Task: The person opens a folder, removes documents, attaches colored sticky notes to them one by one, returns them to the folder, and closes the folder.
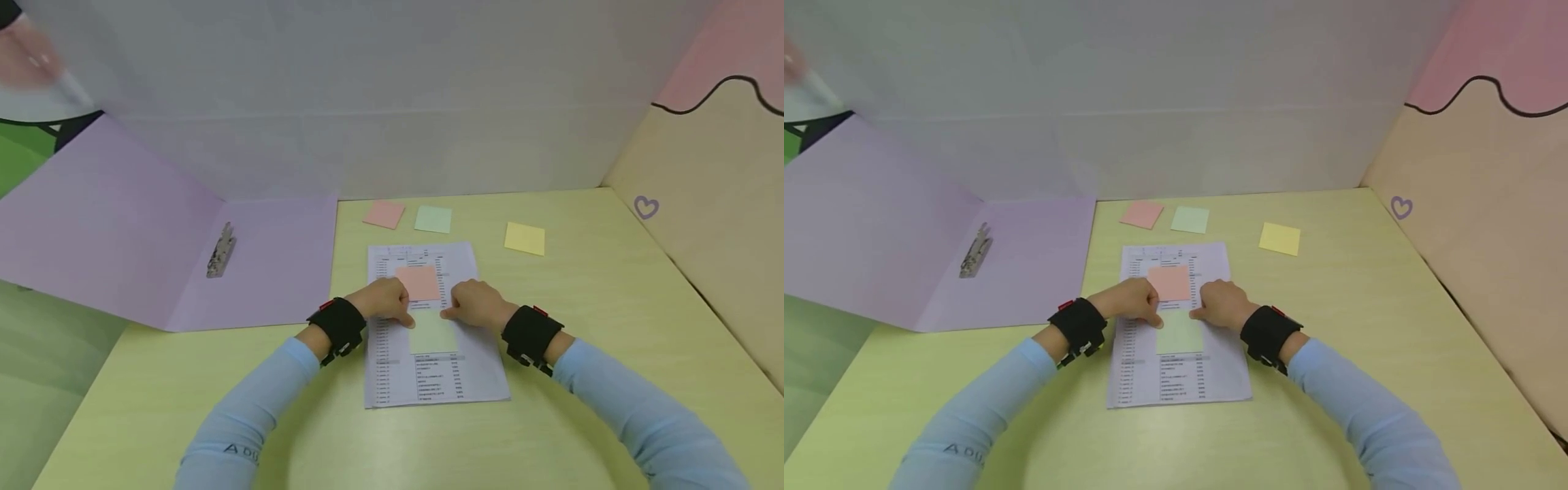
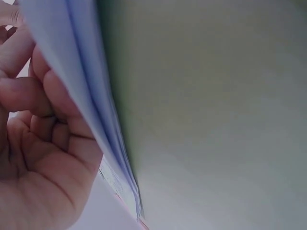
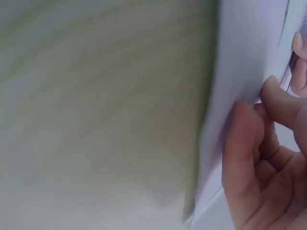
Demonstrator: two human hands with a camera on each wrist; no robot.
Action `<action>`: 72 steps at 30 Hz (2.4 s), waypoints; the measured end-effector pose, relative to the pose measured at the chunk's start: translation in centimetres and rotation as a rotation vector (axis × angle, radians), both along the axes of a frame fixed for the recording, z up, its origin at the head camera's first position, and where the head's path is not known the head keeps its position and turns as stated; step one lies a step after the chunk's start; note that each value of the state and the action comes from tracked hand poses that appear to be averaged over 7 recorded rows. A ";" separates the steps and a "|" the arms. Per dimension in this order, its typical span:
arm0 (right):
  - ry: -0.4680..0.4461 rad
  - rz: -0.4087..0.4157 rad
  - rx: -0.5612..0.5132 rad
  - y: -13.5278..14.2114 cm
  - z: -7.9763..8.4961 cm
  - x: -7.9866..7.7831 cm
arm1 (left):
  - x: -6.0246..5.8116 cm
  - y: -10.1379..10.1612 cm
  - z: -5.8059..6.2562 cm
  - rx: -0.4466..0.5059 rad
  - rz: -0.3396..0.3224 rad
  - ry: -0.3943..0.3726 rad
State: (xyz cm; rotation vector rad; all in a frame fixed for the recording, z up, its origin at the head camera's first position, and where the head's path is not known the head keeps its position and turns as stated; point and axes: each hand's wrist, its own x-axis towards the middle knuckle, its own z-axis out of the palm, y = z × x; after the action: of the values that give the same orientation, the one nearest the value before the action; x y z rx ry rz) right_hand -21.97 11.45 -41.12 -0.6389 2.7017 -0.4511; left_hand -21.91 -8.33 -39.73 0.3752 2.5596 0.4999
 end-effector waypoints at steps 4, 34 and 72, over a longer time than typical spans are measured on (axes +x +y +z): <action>0.017 0.049 0.003 -1.4 0.0 -0.1 | 0.0 -0.2 -0.1 -0.003 -0.008 0.005; -0.026 0.003 -0.233 -2.0 0.8 -0.4 | 0.9 -1.7 0.1 0.120 -0.055 -0.021; -0.773 -0.233 -0.855 6.7 -2.3 8.2 | 12.8 -2.2 0.5 -0.112 -0.241 0.214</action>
State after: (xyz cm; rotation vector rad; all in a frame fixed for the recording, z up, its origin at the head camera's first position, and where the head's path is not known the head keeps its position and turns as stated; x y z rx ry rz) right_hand -13.73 18.19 -43.43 -0.2322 1.7658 -1.5708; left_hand -9.10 -10.50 -39.25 0.7196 2.6813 0.2367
